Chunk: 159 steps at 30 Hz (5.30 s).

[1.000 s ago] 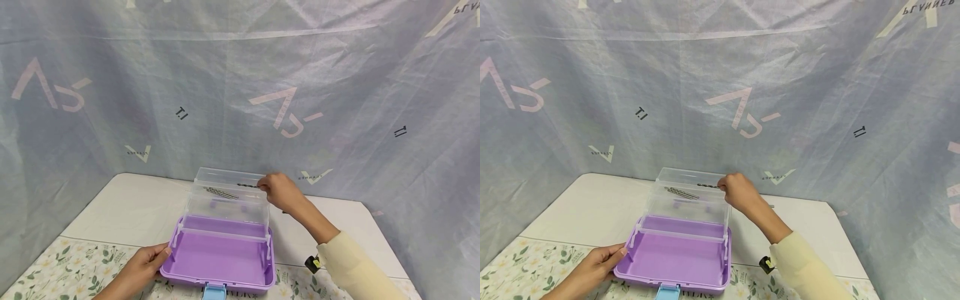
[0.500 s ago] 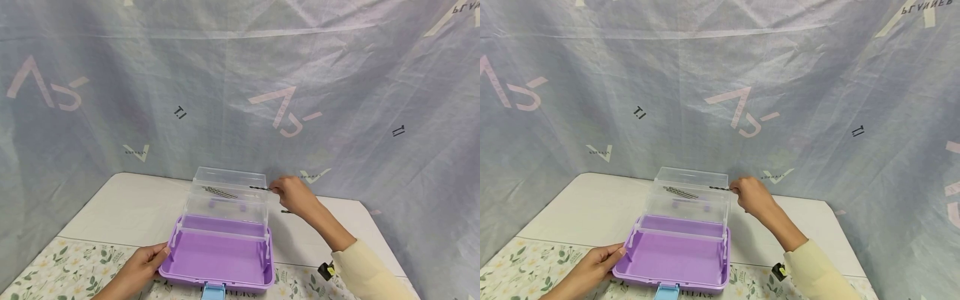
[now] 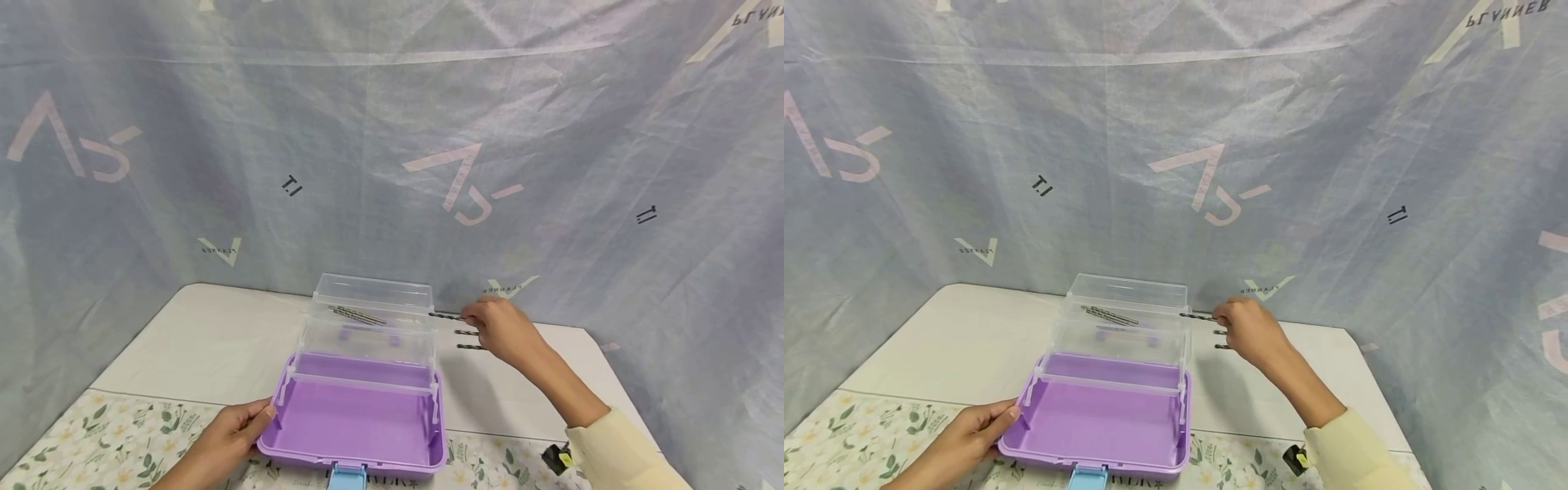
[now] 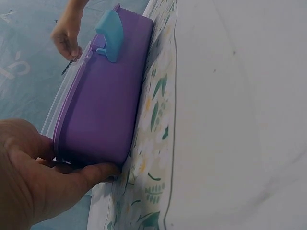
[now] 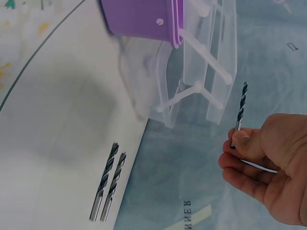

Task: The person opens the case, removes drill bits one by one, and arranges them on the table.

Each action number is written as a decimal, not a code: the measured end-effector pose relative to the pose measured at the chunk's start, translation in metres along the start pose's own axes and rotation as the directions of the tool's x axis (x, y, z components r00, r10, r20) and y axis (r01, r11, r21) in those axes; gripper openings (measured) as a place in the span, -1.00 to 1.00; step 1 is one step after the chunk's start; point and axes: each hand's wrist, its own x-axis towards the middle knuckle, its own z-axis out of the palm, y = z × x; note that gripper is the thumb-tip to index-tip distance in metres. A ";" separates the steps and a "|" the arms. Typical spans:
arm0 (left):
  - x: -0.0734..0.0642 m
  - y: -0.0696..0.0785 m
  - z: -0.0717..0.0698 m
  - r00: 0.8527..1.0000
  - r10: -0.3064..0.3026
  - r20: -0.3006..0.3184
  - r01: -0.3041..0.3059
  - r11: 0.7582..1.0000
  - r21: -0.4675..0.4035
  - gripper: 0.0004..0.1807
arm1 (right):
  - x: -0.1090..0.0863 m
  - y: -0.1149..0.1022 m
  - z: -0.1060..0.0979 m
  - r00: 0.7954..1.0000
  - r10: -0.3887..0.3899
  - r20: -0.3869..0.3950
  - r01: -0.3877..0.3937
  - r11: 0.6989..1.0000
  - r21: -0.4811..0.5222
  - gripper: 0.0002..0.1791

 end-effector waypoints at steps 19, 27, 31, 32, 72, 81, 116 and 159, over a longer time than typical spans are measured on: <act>-0.001 -0.001 -0.001 1.000 0.019 0.011 -0.019 1.000 -0.004 -0.33 | -0.032 0.026 0.007 0.998 0.063 0.025 -0.063 0.998 -0.014 -0.81; -0.001 0.000 -0.001 1.000 0.017 -0.001 -0.017 1.000 -0.008 -0.33 | -0.045 0.040 0.019 0.993 0.081 0.087 -0.082 0.996 0.017 -0.82; -0.001 0.000 -0.001 1.000 0.020 0.006 -0.020 1.000 0.005 -0.34 | -0.053 0.049 0.029 0.987 0.104 0.126 -0.109 0.994 0.030 -0.83; -0.001 0.000 -0.001 1.000 0.021 0.008 -0.021 1.000 0.009 -0.34 | -0.055 0.051 0.032 0.985 0.111 0.134 -0.116 0.993 0.031 -0.83; -0.002 -0.001 0.000 0.999 0.041 0.006 -0.041 0.999 0.023 -0.34 | -0.065 0.071 0.073 0.958 0.220 0.183 -0.219 0.975 -0.022 -0.83; -0.002 0.000 0.000 1.000 0.030 0.004 -0.030 0.999 0.019 -0.33 | -0.065 0.073 0.077 0.952 0.228 0.203 -0.230 0.973 -0.016 -0.87; -0.003 0.000 0.002 0.999 0.031 -0.010 -0.031 0.999 0.011 -0.33 | -0.060 0.073 0.078 0.941 0.236 0.244 -0.242 0.970 -0.008 -0.85; -0.002 0.002 0.004 1.000 -0.016 0.004 0.017 0.997 -0.079 -0.33 | -0.026 0.061 0.050 0.978 0.137 0.160 -0.146 0.988 0.047 -0.89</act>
